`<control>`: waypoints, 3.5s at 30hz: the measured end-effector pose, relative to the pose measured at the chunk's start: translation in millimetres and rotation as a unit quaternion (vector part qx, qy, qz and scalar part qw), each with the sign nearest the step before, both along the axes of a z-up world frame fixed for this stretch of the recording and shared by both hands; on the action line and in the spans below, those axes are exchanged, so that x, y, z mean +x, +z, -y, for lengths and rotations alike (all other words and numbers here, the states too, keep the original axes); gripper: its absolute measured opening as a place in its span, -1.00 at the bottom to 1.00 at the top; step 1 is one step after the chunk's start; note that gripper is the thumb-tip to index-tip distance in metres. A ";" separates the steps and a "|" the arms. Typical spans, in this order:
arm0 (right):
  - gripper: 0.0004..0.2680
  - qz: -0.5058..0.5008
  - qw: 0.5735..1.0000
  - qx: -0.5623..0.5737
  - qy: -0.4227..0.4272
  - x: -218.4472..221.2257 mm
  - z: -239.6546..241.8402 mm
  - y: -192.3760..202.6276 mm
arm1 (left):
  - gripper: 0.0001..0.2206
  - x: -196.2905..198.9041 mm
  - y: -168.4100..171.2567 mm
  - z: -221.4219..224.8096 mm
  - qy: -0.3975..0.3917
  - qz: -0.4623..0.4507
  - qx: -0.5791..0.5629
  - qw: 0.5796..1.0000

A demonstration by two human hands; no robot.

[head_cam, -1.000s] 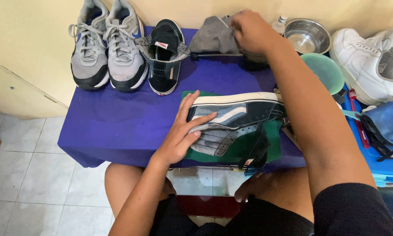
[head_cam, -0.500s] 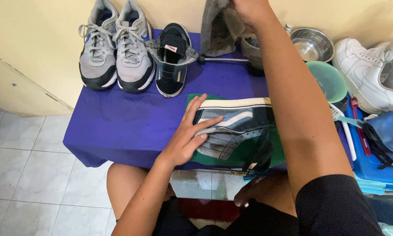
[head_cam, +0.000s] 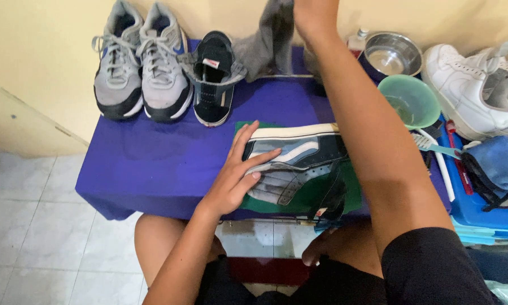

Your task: Cleaning a sneaker using a brush, cloth, and cleaning solution on a repair bench.

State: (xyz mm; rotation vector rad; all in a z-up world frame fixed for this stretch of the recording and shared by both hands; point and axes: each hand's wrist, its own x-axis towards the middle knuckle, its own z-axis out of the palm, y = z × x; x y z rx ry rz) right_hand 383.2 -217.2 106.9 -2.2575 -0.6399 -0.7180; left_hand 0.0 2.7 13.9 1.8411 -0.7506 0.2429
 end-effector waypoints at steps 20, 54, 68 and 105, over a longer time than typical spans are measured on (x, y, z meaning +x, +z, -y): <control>-0.82 -0.146 0.967 -0.179 -0.104 -354.5 172.8 71.9 | -0.50 -6.8 3.4 2.7 0.004 0.004 0.006 1.000; -0.52 -0.128 0.946 -0.239 -0.179 -161.3 324.2 -47.0 | -0.49 -5.4 -1.4 5.7 0.019 0.027 0.009 0.999; -0.71 -0.272 0.898 -0.276 -0.209 -176.1 285.5 -37.8 | -0.49 -5.6 -2.7 7.0 0.028 0.022 0.012 0.999; -0.63 0.104 0.979 0.137 -0.112 -198.7 276.3 -71.9 | -0.49 10.5 -21.6 20.8 0.077 -0.042 -0.084 0.993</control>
